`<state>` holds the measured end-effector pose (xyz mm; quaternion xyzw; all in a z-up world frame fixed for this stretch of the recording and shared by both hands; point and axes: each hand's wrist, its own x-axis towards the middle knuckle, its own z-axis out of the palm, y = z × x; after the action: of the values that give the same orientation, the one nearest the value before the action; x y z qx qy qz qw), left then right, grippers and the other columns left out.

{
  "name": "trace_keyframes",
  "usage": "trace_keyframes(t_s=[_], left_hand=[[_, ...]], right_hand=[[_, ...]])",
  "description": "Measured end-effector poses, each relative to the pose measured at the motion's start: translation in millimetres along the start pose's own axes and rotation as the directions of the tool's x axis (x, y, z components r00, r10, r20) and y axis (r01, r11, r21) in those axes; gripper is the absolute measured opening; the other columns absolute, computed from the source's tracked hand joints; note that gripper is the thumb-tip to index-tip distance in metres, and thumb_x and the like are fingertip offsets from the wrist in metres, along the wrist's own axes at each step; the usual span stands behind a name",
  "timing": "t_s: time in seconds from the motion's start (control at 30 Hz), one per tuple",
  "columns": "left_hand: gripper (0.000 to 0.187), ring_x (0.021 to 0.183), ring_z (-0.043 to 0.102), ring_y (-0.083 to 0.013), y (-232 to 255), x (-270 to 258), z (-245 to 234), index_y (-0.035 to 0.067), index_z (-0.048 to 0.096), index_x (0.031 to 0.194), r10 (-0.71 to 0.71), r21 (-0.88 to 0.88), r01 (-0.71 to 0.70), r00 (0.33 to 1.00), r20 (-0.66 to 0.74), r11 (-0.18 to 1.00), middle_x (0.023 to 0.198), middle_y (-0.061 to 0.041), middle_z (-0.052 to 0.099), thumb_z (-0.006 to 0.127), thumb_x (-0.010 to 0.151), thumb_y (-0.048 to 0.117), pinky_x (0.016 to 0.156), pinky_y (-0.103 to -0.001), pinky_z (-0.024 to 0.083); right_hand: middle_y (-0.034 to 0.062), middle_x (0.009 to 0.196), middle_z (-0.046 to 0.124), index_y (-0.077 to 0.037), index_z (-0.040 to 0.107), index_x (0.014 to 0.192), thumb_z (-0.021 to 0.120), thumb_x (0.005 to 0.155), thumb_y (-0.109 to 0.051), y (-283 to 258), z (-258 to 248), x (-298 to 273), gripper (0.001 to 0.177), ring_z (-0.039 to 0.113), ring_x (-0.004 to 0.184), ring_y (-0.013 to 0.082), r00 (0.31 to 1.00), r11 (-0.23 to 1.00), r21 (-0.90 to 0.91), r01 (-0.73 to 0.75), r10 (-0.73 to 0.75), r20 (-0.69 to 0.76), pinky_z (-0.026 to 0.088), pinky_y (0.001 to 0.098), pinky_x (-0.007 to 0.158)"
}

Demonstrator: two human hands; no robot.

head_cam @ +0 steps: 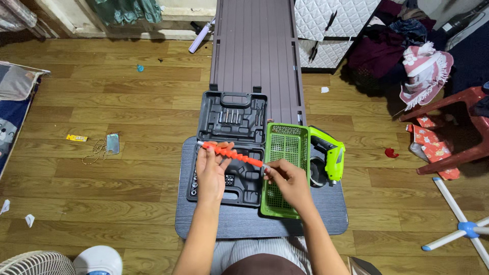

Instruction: The person organizes tools by placing them into a black toolbox and a green basket. They handle various items including a drill, screwdriver, pliers, and a red tool, arranging them neatly before closing the toolbox.

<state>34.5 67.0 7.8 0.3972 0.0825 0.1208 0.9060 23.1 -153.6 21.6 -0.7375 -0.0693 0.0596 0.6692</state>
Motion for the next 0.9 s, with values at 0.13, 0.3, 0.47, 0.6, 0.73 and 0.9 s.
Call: trace_keyframes(t_s=[0.13, 0.3, 0.47, 0.6, 0.73, 0.9], left_hand=[[0.024, 0.108, 0.070, -0.0283, 2, 3, 17, 0.004, 0.052, 0.112, 0.013, 0.010, -0.013, 1.000, -0.004, 1.000, 0.107, -0.011, 0.064, 0.046, 0.110, 0.027, 0.098, -0.051, 0.057], [0.023, 0.092, 0.067, -0.0227, -1, 2, 30, 0.007, 0.049, 0.107, 0.055, -0.039, -0.055, 0.998, 0.007, 0.998, 0.099, -0.007, 0.058, 0.045, 0.109, 0.030, 0.097, -0.054, 0.058], [0.025, 0.070, 0.047, -0.0097, -2, 9, 31, 0.010, 0.050, 0.106, 0.055, -0.262, -0.056, 0.998, -0.009, 0.963, 0.085, -0.001, 0.049, 0.043, 0.113, 0.033, 0.069, -0.029, 0.047], [0.027, 0.056, 0.030, -0.0048, -1, 16, 30, 0.010, 0.055, 0.109, 0.022, -0.269, -0.022, 1.000, -0.002, 0.963, 0.075, 0.003, 0.041, 0.042, 0.111, 0.034, 0.047, -0.021, 0.022], [0.026, 0.054, 0.029, -0.0040, -1, 15, 34, 0.011, 0.054, 0.110, 0.020, -0.222, -0.021, 1.000, -0.005, 0.975, 0.074, 0.003, 0.040, 0.044, 0.111, 0.035, 0.045, -0.021, 0.021], [0.028, 0.054, 0.029, -0.0037, 0, 13, 39, 0.010, 0.052, 0.108, 0.037, -0.176, -0.035, 0.999, 0.007, 0.984, 0.074, 0.003, 0.039, 0.045, 0.110, 0.037, 0.044, -0.021, 0.020]], right_hand=[[0.0057, 0.083, 0.073, 0.003, 0.071, 0.101, 0.066, 0.096, -0.004, -8, 5, -4, 0.011, 0.071, 0.074, 0.0097, 0.999, 0.995, -0.093, 0.034, -0.038, -0.036, 0.057, 0.0245, 0.065], [0.0057, 0.084, 0.073, 0.003, 0.070, 0.100, 0.065, 0.096, -0.004, -12, 10, -4, 0.010, 0.072, 0.074, 0.0099, 0.998, 0.997, -0.065, 0.052, -0.054, -0.029, 0.058, 0.0249, 0.064], [0.0097, 0.079, 0.074, 0.001, 0.070, 0.096, 0.072, 0.093, -0.009, -25, 16, -13, 0.011, 0.073, 0.070, 0.0126, 0.981, 0.930, -0.313, 0.192, -0.176, 0.080, 0.056, 0.0277, 0.064], [0.0116, 0.082, 0.072, 0.000, 0.070, 0.100, 0.073, 0.091, -0.011, -34, 31, -27, 0.015, 0.069, 0.072, 0.0165, 0.934, 0.877, -0.339, 0.339, -0.270, 0.235, 0.054, 0.0300, 0.062], [0.0071, 0.073, 0.072, -0.001, 0.069, 0.097, 0.068, 0.096, -0.012, -28, 46, -27, 0.011, 0.071, 0.065, 0.0123, 0.979, 0.955, -0.271, 0.118, -0.066, 0.193, 0.056, 0.0275, 0.061], [0.0058, 0.073, 0.073, 0.000, 0.070, 0.096, 0.067, 0.095, -0.009, -9, 58, -29, 0.009, 0.071, 0.063, 0.0100, 0.994, 0.987, -0.142, 0.076, -0.063, 0.095, 0.057, 0.0244, 0.059]])
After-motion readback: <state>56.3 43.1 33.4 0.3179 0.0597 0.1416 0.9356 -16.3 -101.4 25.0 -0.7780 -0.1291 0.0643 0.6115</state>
